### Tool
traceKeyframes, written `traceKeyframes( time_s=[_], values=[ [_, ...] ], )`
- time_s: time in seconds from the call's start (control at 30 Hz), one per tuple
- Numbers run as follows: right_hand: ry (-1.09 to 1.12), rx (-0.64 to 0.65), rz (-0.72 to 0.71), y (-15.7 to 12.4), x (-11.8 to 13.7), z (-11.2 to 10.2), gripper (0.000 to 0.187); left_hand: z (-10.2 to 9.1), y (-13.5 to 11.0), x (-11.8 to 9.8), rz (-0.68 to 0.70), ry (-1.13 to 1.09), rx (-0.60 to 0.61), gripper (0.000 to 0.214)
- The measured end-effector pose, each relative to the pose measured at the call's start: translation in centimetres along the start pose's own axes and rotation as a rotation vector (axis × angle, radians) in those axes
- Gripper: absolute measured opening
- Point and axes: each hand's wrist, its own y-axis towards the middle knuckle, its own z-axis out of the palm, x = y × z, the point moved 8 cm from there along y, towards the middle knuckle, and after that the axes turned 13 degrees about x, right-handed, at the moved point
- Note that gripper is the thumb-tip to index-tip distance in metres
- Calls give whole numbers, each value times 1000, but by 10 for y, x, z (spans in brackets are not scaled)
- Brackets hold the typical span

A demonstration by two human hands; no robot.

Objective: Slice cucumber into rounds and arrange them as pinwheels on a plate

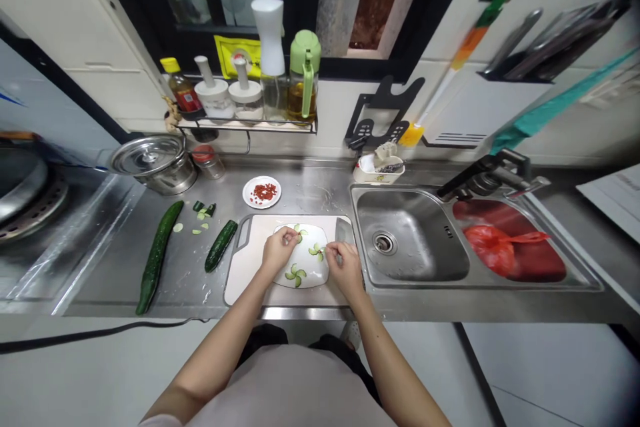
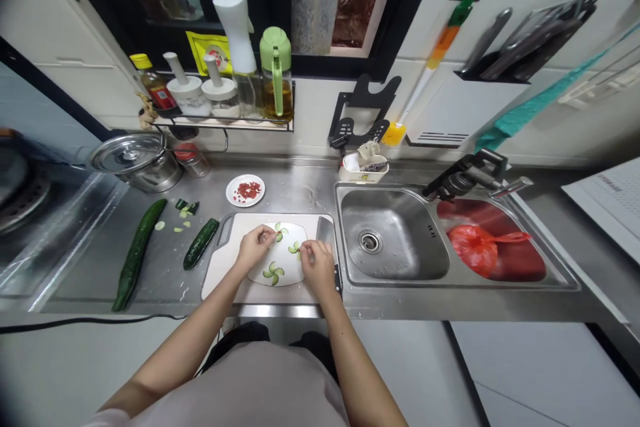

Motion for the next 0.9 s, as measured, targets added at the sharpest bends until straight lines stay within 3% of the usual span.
traceKeyframes(
  time_s=[0.23,0.43,0.57,0.7,0.9],
  values=[
    [10,24,-61,-2,21,-4,21,-46,16,18,-50,-15,-151,17],
    [-9,5,-97,1,18,-10,21,-92,45,42,-239,100,-282,18],
    [-13,4,-103,-1,13,-13,21,-115,71,58,-348,170,-290,18],
    [-14,16,-84,-2,9,-13,21,-120,97,60,-361,241,-246,19],
    [-20,34,-63,1,6,-10,22,-100,129,50,-325,401,-151,19]
  ],
)
